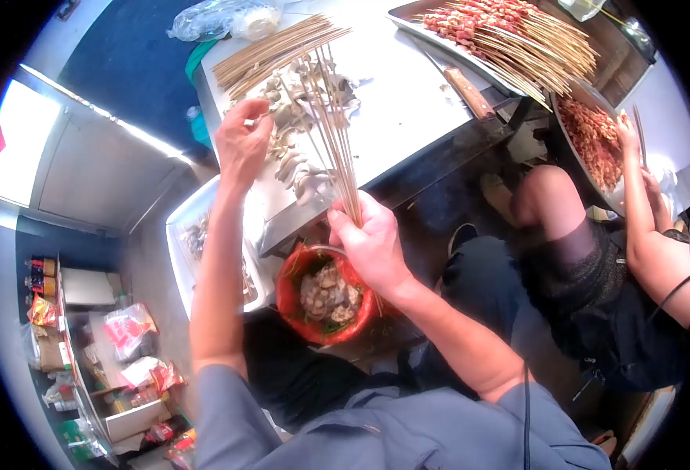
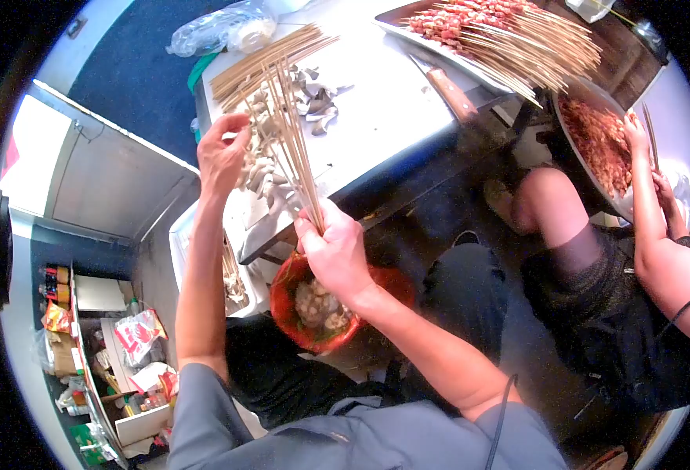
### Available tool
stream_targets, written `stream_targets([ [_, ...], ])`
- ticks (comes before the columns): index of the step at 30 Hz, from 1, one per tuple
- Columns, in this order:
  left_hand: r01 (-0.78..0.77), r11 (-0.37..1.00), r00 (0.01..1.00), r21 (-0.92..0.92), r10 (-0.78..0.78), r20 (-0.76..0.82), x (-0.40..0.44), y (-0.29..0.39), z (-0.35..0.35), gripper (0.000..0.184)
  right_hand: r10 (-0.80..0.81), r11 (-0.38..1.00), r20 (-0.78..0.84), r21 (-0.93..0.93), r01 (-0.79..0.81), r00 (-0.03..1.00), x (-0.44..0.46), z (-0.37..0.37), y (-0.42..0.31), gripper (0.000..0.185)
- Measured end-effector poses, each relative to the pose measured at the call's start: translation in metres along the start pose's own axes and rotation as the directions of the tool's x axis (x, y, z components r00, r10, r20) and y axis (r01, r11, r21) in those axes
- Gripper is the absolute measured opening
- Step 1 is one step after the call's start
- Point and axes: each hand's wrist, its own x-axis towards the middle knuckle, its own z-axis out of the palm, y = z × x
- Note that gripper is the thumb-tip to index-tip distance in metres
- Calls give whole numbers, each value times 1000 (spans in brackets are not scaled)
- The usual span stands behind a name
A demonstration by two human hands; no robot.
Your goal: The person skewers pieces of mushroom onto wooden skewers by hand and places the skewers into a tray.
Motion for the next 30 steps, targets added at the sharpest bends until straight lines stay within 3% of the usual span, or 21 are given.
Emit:
stream_targets([
  [1,-1,1000,1000,-4,1,2,8,-7,4,17,-1,1000,-4,-2,1,1000,0,0,-1,9],
  [3,-357,875,933,327,317,169,22,-18,12,18,-11,999,-7,-36,10,1000,0,-2,-4,10],
  [5,-373,884,925,283,331,185,29,-20,18,21,1,1000,-11,-31,-1,1000,0,-4,-8,10],
  [7,-216,951,941,220,143,305,32,-24,20,20,15,1000,-14,-26,-16,1000,0,-6,-8,10],
  [9,-293,927,932,233,222,288,33,-30,20,20,-15,1000,-4,-10,15,1000,0,-7,-6,10],
  [11,26,997,959,69,-44,281,30,-26,14,22,-16,1000,5,-11,16,1000,-2,-7,-7,10],
  [13,46,998,956,42,-56,287,26,-21,4,25,-19,1000,15,-8,19,1000,-2,-6,-8,10],
  [15,280,921,941,-272,-207,268,21,-12,-5,25,-16,999,20,-27,17,1000,-3,-6,-10,10],
  [16,306,872,937,-382,-206,282,16,-5,-9,25,-17,1000,19,-26,18,1000,-3,-6,-10,10],
  [17,306,873,937,-381,-205,283,13,-4,-11,25,-14,1000,18,-24,15,1000,-3,-6,-10,10],
  [19,421,724,907,-547,-344,242,7,-4,-17,29,-10,1000,21,-21,11,1000,-3,-6,-9,10],
  [23,410,611,911,-677,-315,267,-7,-11,-28,28,3,1000,32,-18,-2,999,-5,-4,-8,10],
  [28,362,646,919,-672,-367,142,-26,-8,-32,29,12,1000,27,-24,-12,1000,-6,0,-3,11],
  [30,311,739,937,-598,-343,64,-26,-1,-36,32,39,998,38,-45,-38,998,-5,-1,-3,11],
])
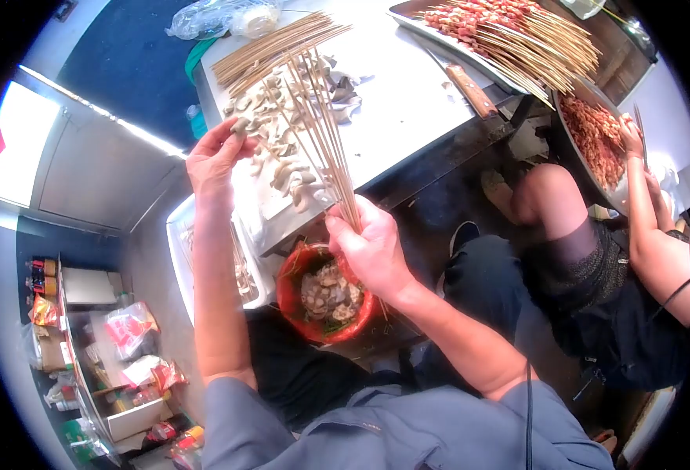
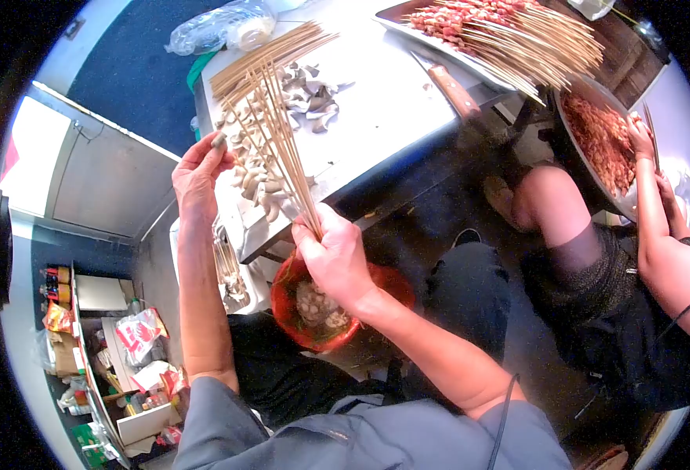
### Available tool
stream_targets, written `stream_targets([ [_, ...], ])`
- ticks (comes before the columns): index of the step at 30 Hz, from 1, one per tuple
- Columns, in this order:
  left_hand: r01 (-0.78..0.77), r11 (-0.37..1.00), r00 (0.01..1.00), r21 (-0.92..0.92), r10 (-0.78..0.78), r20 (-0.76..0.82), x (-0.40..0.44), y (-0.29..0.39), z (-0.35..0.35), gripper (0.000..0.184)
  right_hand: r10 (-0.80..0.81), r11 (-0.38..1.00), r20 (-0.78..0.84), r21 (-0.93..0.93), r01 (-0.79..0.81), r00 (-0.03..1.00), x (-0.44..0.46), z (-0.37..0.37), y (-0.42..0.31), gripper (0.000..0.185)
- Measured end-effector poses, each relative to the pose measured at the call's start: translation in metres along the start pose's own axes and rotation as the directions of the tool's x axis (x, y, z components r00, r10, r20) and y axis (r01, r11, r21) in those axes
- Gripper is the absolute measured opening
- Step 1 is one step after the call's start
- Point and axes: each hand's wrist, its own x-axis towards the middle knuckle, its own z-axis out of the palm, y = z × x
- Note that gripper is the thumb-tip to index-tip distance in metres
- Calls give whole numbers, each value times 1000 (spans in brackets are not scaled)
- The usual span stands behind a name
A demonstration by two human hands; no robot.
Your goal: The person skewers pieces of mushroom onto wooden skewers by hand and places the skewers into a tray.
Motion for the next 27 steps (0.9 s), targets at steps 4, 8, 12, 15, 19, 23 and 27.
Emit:
stream_targets([
  [4,-17,985,1000,170,18,-7,-4,9,-11,28,-6,1000,4,3,6,1000,-1,4,0,11],
  [8,-70,977,997,202,77,-31,-9,9,-6,22,25,1000,19,-2,-25,1000,-2,5,-3,10],
  [12,55,998,995,10,-56,86,-18,11,0,21,15,1000,21,2,-15,1000,-2,6,0,10],
  [15,128,991,982,-50,-119,150,-22,12,2,20,2,1000,13,8,-2,1000,-1,5,2,10],
  [19,150,973,978,-177,-120,172,-26,15,11,20,5,1000,9,3,-5,1000,-1,5,0,10],
  [23,110,971,979,-213,-69,192,-28,18,15,18,8,1000,16,-5,-8,1000,0,5,1,10],
  [27,77,980,986,-181,-48,158,-30,19,17,16,-12,1000,11,1,12,1000,0,4,1,10],
])
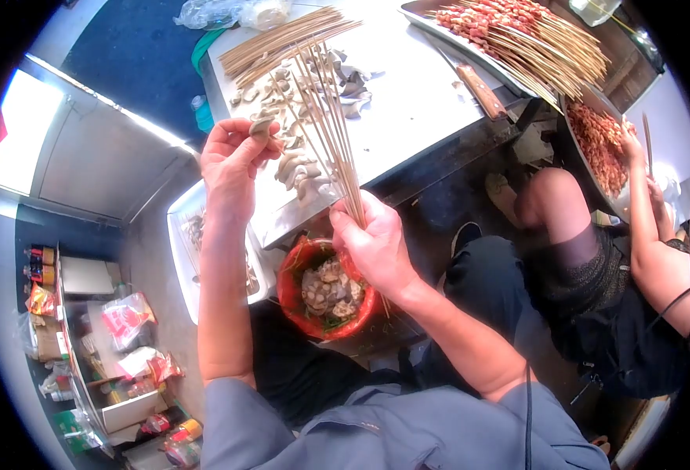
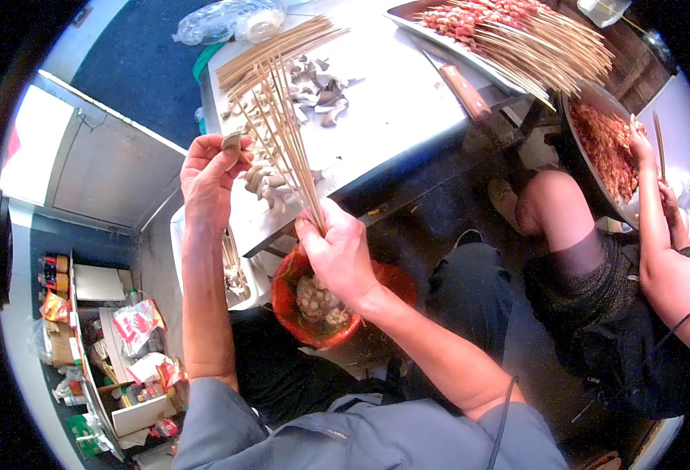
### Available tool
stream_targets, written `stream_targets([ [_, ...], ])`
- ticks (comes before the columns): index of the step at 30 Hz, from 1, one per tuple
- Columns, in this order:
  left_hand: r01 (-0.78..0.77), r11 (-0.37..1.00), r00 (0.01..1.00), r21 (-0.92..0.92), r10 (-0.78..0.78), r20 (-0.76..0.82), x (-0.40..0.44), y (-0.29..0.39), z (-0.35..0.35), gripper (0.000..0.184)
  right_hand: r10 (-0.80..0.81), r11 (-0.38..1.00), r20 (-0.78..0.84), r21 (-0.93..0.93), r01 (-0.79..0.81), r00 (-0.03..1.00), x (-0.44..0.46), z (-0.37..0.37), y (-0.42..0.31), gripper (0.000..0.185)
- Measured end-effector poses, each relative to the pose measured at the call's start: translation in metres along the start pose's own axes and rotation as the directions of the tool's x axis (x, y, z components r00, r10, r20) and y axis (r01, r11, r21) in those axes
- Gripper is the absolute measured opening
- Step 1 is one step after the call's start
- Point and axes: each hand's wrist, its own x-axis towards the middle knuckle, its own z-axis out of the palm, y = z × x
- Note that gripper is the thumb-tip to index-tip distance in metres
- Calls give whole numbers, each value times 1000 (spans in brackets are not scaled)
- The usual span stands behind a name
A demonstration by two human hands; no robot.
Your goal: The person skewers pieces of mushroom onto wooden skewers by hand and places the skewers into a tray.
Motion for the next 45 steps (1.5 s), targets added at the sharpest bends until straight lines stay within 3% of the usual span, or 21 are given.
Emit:
stream_targets([
  [6,-52,993,999,103,53,-5,0,-1,-1,13,-8,1000,4,3,8,1000,0,0,1,10],
  [8,-163,964,986,208,154,60,0,-2,-3,11,-12,1000,7,10,12,1000,1,0,2,9],
  [12,-172,970,976,172,144,163,-3,-2,-1,12,18,997,15,72,-19,1000,2,0,3,9],
  [14,-47,984,963,170,0,268,-6,-2,-2,15,26,993,23,117,-28,999,3,-1,4,8],
  [16,-36,986,972,164,-3,235,-10,-5,6,13,32,986,29,161,-36,999,6,-4,4,8],
  [18,72,997,978,-36,-64,197,-14,-5,12,12,52,982,37,181,-58,998,7,-7,3,8],
  [20,12,1000,984,11,-14,176,-17,-7,19,13,55,989,19,135,-57,998,6,-7,-1,7],
  [23,-33,957,989,289,-11,150,-17,-5,19,15,40,994,4,104,-40,999,6,-6,4,8],
  [26,-128,954,992,270,120,49,2,0,8,16,31,994,-17,102,-29,999,7,-7,0,7],
  [28,-100,887,984,452,157,-89,23,-8,-16,18,38,996,-28,79,-35,999,7,-6,-2,6],
  [31,-42,812,984,582,134,-116,50,-20,-25,15,36,994,-44,102,-32,998,8,-8,-2,5],
  [33,-140,528,975,838,222,23,61,-26,-23,15,52,991,-40,123,-47,998,7,-11,-5,5],
  [35,-137,469,985,873,161,68,73,-31,-24,17,64,989,-37,139,-58,997,6,-13,-8,5],
  [37,-185,285,981,941,113,158,78,-29,-22,24,72,985,-36,156,-66,997,6,-15,-12,5],
  [38,-186,284,981,941,112,160,80,-26,-20,24,85,987,-35,139,-79,996,5,-15,-14,7],
  [40,-73,435,986,897,-106,132,86,-21,-21,25,98,988,-33,121,-93,995,5,-15,-13,8],
  [41,-203,341,971,918,-51,234,88,-21,-25,23,72,990,-29,124,-68,997,5,-14,-10,8],
  [45,-367,228,927,902,12,375,84,-23,-28,15,39,991,-24,130,-36,999,6,-12,-4,8],
])
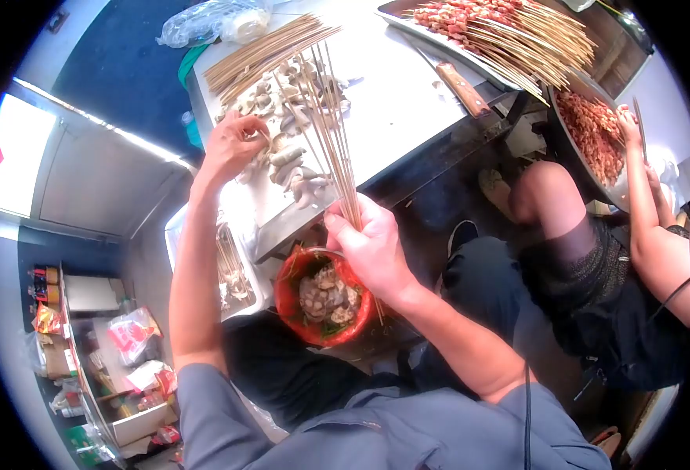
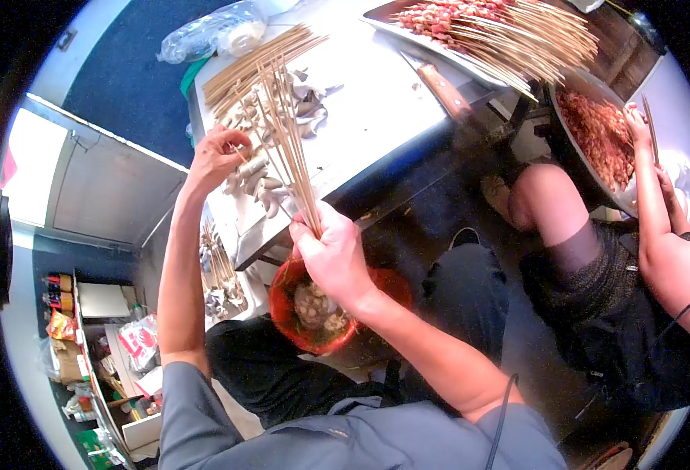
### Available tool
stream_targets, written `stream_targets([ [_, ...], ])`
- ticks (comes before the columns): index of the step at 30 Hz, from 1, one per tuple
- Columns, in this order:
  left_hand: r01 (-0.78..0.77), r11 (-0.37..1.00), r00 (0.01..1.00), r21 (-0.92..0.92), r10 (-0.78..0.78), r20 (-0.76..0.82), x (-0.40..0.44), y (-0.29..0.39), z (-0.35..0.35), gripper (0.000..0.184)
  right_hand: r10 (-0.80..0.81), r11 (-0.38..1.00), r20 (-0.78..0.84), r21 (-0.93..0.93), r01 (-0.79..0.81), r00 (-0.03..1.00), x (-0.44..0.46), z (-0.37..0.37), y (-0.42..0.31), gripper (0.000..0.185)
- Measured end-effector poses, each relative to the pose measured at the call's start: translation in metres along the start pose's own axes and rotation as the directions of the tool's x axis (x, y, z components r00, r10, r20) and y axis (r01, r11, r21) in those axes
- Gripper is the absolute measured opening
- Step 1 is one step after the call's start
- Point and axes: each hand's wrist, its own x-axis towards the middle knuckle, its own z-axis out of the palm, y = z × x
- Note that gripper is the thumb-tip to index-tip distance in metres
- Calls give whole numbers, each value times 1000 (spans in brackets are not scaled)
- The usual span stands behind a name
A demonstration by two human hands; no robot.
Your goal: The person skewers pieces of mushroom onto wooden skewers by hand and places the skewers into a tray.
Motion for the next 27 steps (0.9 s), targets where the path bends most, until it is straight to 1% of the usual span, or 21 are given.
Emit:
stream_targets([
  [2,-6,994,1000,-107,4,-18,-3,6,-3,8,3,1000,2,-1,-3,1000,-1,1,-4,8],
  [3,-5,994,1000,-107,3,-18,-3,7,-4,8,6,1000,6,-4,-6,1000,-2,1,-5,8],
  [5,-41,986,987,-163,14,-163,-4,7,-7,4,2,1000,10,-5,-2,1000,-2,0,-3,8],
  [6,-81,981,977,-178,43,-211,-4,6,-8,7,-2,1000,15,-6,2,1000,-2,0,-2,8],
  [7,-81,981,976,-178,42,-212,-6,9,-9,7,-3,1000,16,-7,3,1000,-2,1,-2,8],
  [9,76,921,955,-383,-177,-238,-11,17,-13,7,-10,1000,-1,-1,10,1000,-2,2,-2,8],
  [10,33,882,955,-470,-166,-245,-13,18,-12,6,-10,1000,1,-2,10,1000,-2,3,-2,8],
  [11,36,882,954,-469,-171,-247,-19,18,-10,6,2,1000,12,-20,-1,1000,-3,3,-1,9],
  [13,102,710,912,-697,-347,-219,-36,30,-1,8,17,999,22,-39,-16,1000,-4,5,0,9],
  [14,85,654,906,-752,-365,-215,-42,34,3,14,30,999,25,-43,-29,999,-5,6,1,9],
  [15,85,652,905,-753,-366,-215,-46,38,6,14,44,998,27,-47,-43,999,-6,7,1,9],
  [17,-26,486,903,-874,-364,-229,-54,47,9,18,47,997,30,-64,-45,998,-6,7,1,9],
  [18,-21,431,903,-902,-379,-203,-56,50,8,20,49,996,35,-76,-46,998,-7,8,2,9],
  [19,-21,431,901,-902,-384,-204,-59,54,8,20,51,996,39,-78,-48,998,-7,8,3,9],
  [21,-18,228,898,-974,-425,-116,-60,57,7,16,51,997,28,-56,-49,998,-6,9,5,10],
  [22,-25,146,904,-989,-418,-84,-62,56,6,14,50,997,30,-56,-48,998,-5,10,5,10],
  [23,-25,146,904,-989,-420,-85,-63,56,6,14,45,997,29,-61,-43,999,-5,10,5,10],
  [25,-44,25,912,-999,-406,-51,-66,55,6,10,42,997,29,-67,-40,999,-6,11,6,10],
  [26,-44,25,911,-999,-409,-51,-68,52,7,10,33,997,30,-75,-30,999,-6,12,6,10],
  [27,-40,-23,917,-999,-398,-28,-69,48,7,9,21,996,33,-83,-19,999,-6,12,7,10],
])
